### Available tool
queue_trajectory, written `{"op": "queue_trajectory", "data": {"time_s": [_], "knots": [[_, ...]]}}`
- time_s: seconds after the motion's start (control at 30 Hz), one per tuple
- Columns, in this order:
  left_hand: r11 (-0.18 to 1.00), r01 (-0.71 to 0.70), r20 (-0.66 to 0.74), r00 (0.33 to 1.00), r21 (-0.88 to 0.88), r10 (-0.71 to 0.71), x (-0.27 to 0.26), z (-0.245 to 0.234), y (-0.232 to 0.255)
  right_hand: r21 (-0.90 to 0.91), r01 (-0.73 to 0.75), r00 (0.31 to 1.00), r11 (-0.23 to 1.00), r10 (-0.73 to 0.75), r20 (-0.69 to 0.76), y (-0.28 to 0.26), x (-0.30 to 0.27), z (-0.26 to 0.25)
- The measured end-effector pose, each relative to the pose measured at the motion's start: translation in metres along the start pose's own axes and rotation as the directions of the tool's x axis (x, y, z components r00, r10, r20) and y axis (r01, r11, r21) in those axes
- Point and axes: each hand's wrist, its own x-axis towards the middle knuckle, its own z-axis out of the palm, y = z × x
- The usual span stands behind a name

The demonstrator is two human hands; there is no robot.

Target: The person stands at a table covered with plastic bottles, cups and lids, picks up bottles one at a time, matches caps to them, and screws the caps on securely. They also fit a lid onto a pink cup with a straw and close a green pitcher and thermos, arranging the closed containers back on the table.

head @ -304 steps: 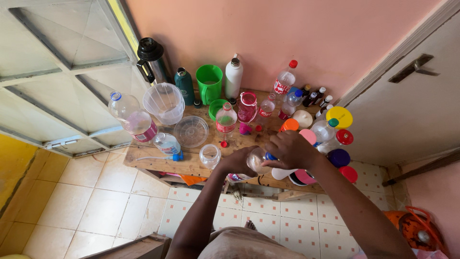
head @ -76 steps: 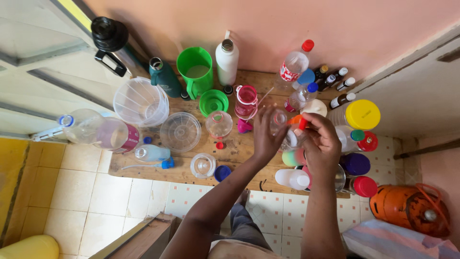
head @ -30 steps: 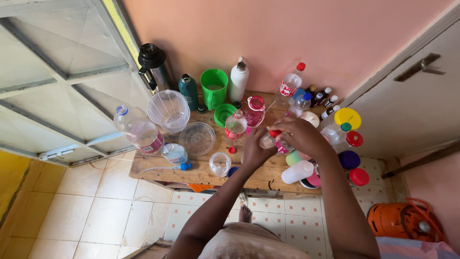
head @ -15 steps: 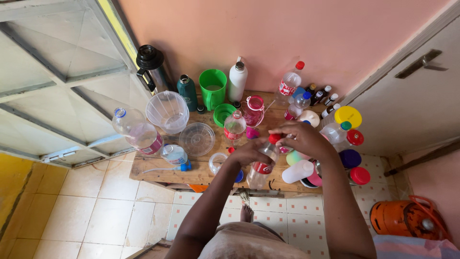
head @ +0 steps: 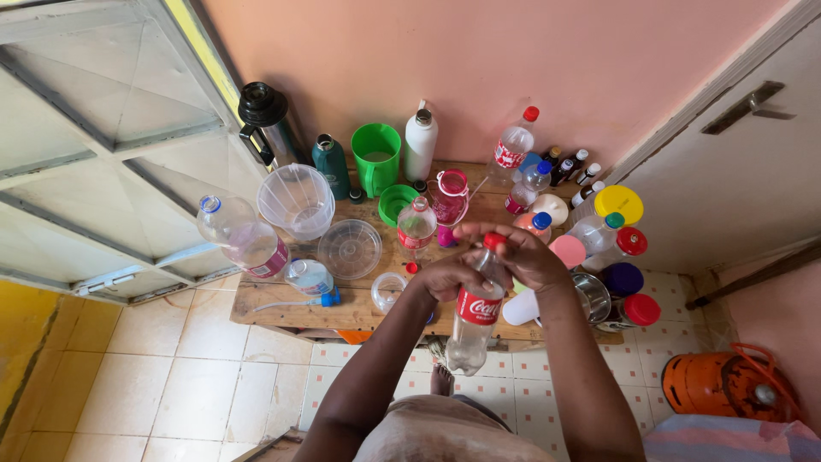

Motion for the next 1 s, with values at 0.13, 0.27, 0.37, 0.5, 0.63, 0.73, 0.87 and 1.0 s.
{"op": "queue_trajectory", "data": {"time_s": [0.13, 0.27, 0.37, 0.5, 0.63, 0.73, 0.87, 1.0], "knots": [[0.998, -0.028, -0.115, 0.993, 0.06, 0.034, 0.003, 0.006, -0.011, 0.159, 0.046, 0.999, 0.986, -0.043, -0.021, 0.019, 0.0, -0.009], [0.938, -0.081, -0.358, 0.91, 0.338, 0.208, 0.005, 0.017, -0.016, 0.047, 0.058, 0.98, 0.997, -0.048, -0.192, 0.032, 0.003, -0.012], [0.943, 0.015, -0.417, 0.899, 0.332, 0.132, 0.002, 0.016, -0.012, 0.052, -0.019, 0.949, 0.998, 0.034, -0.314, 0.032, 0.001, -0.012], [0.996, 0.067, 0.105, 0.993, -0.057, -0.061, -0.006, 0.008, 0.006, 0.181, 0.125, 0.991, 0.976, -0.13, 0.016, 0.028, -0.001, -0.012], [0.993, 0.096, 0.014, 0.995, 0.075, -0.098, -0.011, 0.009, 0.016, 0.241, 0.227, 0.973, 0.944, -0.23, -0.017, 0.039, -0.004, -0.016], [0.932, 0.114, -0.292, 0.956, 0.344, -0.009, -0.013, 0.018, 0.018, 0.199, 0.246, 0.962, 0.949, -0.214, -0.17, 0.056, 0.0, -0.015], [0.767, 0.18, -0.559, 0.786, 0.615, 0.264, -0.014, 0.035, 0.006, -0.095, 0.028, 0.825, 0.995, -0.077, -0.561, 0.073, 0.008, 0.001], [0.829, 0.13, -0.442, 0.884, 0.544, 0.151, -0.012, 0.027, 0.007, -0.133, 0.047, 0.867, 0.99, -0.106, -0.486, 0.058, 0.007, 0.007]]}}
